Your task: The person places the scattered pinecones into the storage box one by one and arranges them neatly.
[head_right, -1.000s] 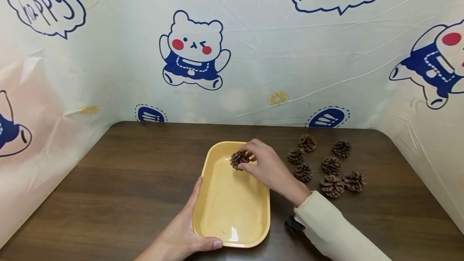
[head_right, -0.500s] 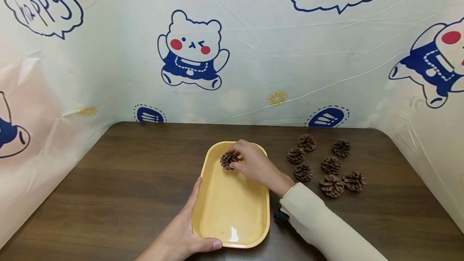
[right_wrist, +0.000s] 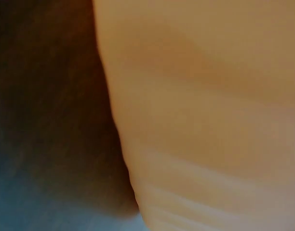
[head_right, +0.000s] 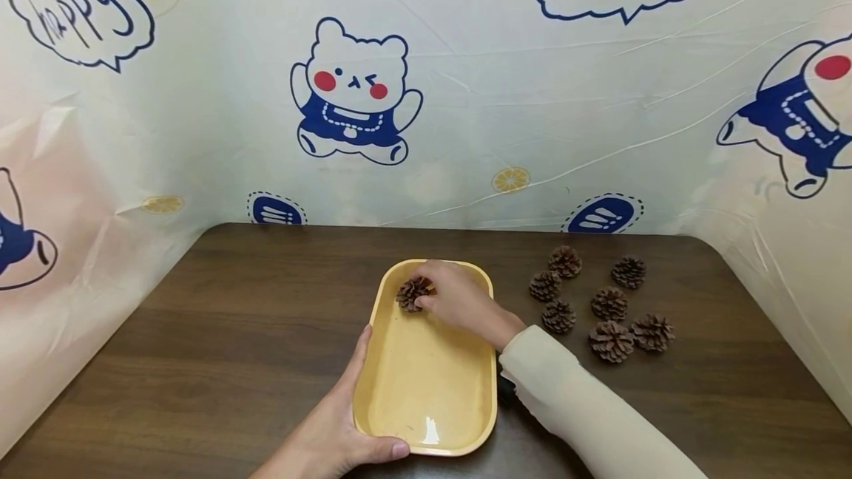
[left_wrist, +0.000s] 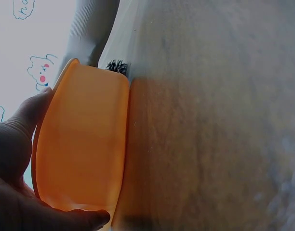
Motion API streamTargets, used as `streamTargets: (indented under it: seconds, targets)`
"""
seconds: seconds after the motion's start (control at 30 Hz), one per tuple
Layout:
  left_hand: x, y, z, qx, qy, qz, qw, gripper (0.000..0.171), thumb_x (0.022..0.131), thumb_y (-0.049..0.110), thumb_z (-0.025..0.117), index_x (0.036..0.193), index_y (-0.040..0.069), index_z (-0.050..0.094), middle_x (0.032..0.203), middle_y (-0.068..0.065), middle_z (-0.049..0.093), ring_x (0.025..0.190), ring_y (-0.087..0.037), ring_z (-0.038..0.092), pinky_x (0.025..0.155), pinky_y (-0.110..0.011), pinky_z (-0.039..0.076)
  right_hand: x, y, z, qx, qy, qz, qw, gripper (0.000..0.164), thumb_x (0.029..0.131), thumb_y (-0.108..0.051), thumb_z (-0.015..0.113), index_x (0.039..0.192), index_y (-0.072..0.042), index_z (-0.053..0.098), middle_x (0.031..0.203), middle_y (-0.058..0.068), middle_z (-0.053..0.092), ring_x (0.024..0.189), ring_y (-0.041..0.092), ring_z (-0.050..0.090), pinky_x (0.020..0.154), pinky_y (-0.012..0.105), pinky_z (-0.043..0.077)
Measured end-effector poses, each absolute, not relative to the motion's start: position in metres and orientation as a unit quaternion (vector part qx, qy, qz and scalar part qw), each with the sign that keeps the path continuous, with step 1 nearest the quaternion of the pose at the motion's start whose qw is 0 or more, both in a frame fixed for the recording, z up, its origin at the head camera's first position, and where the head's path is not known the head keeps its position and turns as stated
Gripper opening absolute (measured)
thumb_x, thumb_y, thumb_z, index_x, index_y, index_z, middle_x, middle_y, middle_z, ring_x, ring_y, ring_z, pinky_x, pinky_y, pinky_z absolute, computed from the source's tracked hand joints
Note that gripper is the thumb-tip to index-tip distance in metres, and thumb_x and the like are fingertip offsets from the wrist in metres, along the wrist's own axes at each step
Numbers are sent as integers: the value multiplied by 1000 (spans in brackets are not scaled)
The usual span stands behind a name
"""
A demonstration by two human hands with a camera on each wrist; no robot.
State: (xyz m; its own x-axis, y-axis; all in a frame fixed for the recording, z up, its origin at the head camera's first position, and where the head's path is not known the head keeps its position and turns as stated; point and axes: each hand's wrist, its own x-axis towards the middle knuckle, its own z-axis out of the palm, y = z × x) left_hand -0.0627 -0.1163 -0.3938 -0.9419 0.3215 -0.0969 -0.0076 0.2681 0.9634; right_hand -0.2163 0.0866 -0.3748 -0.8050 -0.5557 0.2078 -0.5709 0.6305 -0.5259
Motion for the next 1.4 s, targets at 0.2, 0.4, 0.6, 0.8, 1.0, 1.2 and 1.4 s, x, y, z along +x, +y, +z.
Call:
streamTargets:
  seconds: [0.2,0.4,0.6,0.8,1.0,1.2,1.4]
  targets:
    - [-63,-116,-394,105,778,605,134,149,69,25,99,169,18,-10,174,-19,16,147,-31,38,110,-9,28,-219,85,-376,314,-909,273,16,31,92,-3,77,123,-2,73,121,12,75,113,29,70,99,45,56]
    - [-63,-115,-394,101,777,607,136,149,68,22,100,169,16,-10,174,-20,16,147,-31,38,111,-8,26,-220,85,-378,328,-905,272,6,31,93,-1,74,125,-1,72,123,12,74,116,29,69,101,46,55]
    - [-63,-116,-394,105,779,602,137,148,69,22,99,169,14,-11,174,-20,17,148,-30,36,111,-9,26,-221,85,-380,345,-898,274,7,31,94,1,72,124,0,71,123,13,74,117,30,69,103,47,54]
    - [-63,-116,-394,107,779,603,136,149,69,22,99,168,14,-11,175,-19,16,150,-30,34,112,-8,25,-220,85,-380,349,-896,274,-3,33,96,0,71,128,0,69,127,13,73,122,30,67,106,47,53]
    - [-63,-115,-393,108,778,604,137,148,69,22,99,168,14,-12,175,-18,15,150,-30,33,112,-8,25,-221,84,-381,353,-895,272,-5,34,95,0,71,129,0,69,128,13,73,123,30,67,107,46,52]
    - [-64,-116,-394,110,776,605,140,148,70,22,98,168,14,-12,175,-18,14,150,-31,34,111,-8,26,-221,84,-382,356,-894,272,0,33,94,0,72,127,0,70,125,12,73,120,28,68,106,46,52]
    - [-64,-116,-394,116,771,611,138,148,70,22,98,168,14,-12,175,-17,13,150,-31,33,112,-8,25,-221,83,-381,356,-893,274,-1,35,93,0,72,127,0,70,126,13,73,122,28,67,108,46,52]
